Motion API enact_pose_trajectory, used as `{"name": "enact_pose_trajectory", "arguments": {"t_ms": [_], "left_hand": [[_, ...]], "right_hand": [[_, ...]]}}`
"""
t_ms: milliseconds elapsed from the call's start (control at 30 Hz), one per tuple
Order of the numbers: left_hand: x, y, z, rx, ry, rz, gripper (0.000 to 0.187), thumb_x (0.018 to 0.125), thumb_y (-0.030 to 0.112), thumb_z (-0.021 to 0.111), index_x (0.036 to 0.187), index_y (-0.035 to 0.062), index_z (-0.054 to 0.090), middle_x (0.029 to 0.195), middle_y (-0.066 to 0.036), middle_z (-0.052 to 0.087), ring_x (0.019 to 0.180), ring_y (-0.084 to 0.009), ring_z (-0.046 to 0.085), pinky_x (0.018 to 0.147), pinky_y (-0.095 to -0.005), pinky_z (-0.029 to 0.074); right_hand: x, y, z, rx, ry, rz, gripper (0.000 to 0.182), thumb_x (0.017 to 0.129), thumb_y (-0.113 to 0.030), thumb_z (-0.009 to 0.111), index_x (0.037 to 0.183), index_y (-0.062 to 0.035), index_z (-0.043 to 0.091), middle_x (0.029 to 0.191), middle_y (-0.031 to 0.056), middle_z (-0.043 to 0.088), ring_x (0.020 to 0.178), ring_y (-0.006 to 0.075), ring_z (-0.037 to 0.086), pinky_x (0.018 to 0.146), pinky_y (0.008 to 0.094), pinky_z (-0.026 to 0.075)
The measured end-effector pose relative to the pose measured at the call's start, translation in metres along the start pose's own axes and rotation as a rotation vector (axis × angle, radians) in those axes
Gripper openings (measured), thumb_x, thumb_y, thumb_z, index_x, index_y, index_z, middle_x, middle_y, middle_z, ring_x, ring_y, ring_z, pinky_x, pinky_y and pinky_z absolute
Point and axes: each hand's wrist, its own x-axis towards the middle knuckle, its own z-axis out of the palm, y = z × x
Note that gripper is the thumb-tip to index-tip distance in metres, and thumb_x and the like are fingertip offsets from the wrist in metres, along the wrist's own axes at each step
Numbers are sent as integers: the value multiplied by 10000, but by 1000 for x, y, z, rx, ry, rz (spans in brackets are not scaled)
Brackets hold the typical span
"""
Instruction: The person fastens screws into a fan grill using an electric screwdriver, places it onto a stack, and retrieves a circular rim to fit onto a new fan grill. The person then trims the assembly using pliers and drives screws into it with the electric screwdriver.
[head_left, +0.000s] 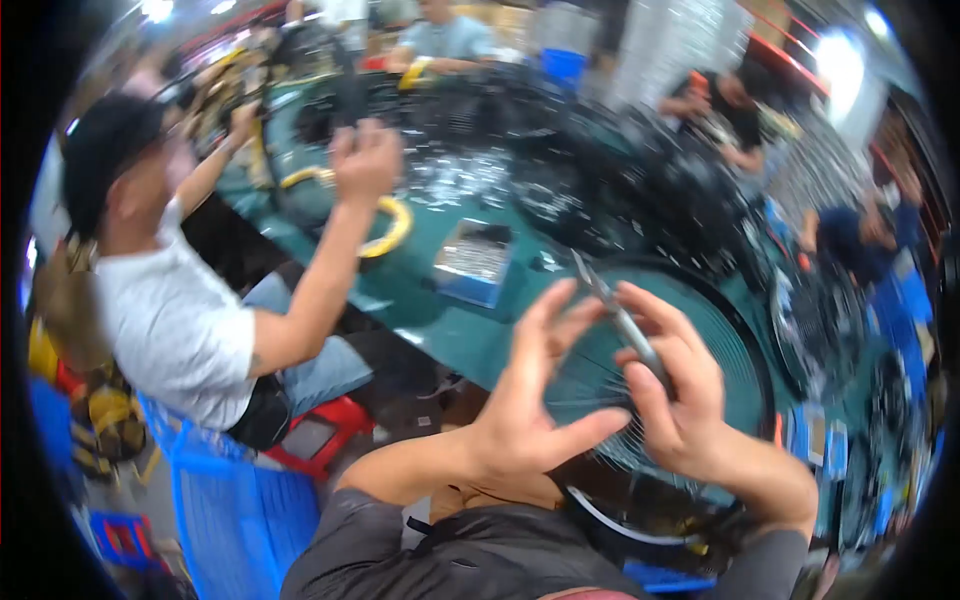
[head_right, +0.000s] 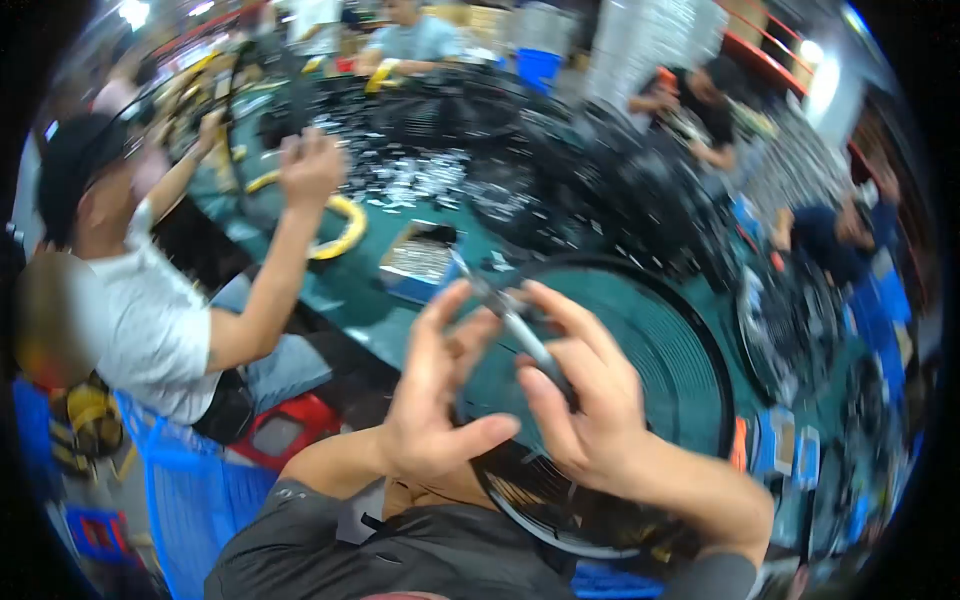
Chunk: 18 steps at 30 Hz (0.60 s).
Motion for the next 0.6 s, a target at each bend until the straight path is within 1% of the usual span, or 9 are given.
{"name": "enact_pose_trajectory", "arguments": {"t_ms": [67,133,200,267,300,333,400,500,600], "left_hand": [[12,-9,-9,-267,101,-167,902,873,54,780,1554,-22,194,1498,-187,409,1422,-270,390,1199,-405,287],[21,-6,-13,-421,109,-78,692,875,37,776,1462,-50,421,1446,-132,477,1380,-227,441,1176,-383,339],[22,-4,-16,-425,178,-62,590,875,24,774,1400,-41,514,1378,-107,526,1370,-204,448,1172,-372,348],[20,-3,-19,-515,160,-41,536,861,54,793,1349,-8,579,1395,-120,537,1334,-212,472,1142,-382,371],[20,-2,-22,-560,147,-29,510,854,69,803,1323,8,612,1404,-126,542,1316,-216,483,1126,-388,382],[21,1,-29,-312,146,53,497,841,95,818,1295,10,633,1398,-131,546,1300,-220,487,1117,-389,382],[20,10,-42,184,137,194,476,816,147,847,1239,13,674,1386,-142,553,1267,-226,494,1098,-390,381],[25,7,-47,209,151,191,462,792,209,867,1179,19,703,1372,-170,538,1247,-244,485,1068,-389,390],[25,-7,-51,255,170,183,472,799,210,857,1188,6,684,1346,-189,529,1223,-285,521,1043,-402,418]], "right_hand": [[12,-11,9,-52,-21,-20,128,910,-54,630,992,39,598,1363,325,520,1234,462,563,1034,468,446],[25,-24,23,-92,-19,-20,62,909,-8,591,942,38,565,1419,340,450,1287,471,511,1054,509,412],[28,-27,34,-112,38,-9,75,902,-5,597,946,33,550,1395,322,457,1272,447,513,1067,503,397],[24,-10,47,123,144,-81,485,874,-37,649,1293,10,408,1389,266,442,1305,369,461,1117,474,338],[27,-13,44,121,127,-41,595,863,-48,666,1359,6,342,1397,261,433,1321,353,445,1127,467,325],[30,-17,41,119,114,3,706,851,-59,684,1425,3,276,1404,255,423,1338,336,428,1136,459,312],[37,-17,39,107,30,89,684,868,-181,723,1404,44,363,1325,218,502,1241,284,521,1078,406,392],[41,-10,32,-10,-67,136,640,888,-315,735,1329,72,477,1203,162,588,1055,227,620,933,334,490],[49,12,31,37,-72,153,558,874,-281,757,1276,39,540,1060,107,599,947,165,577,825,294,475]]}}
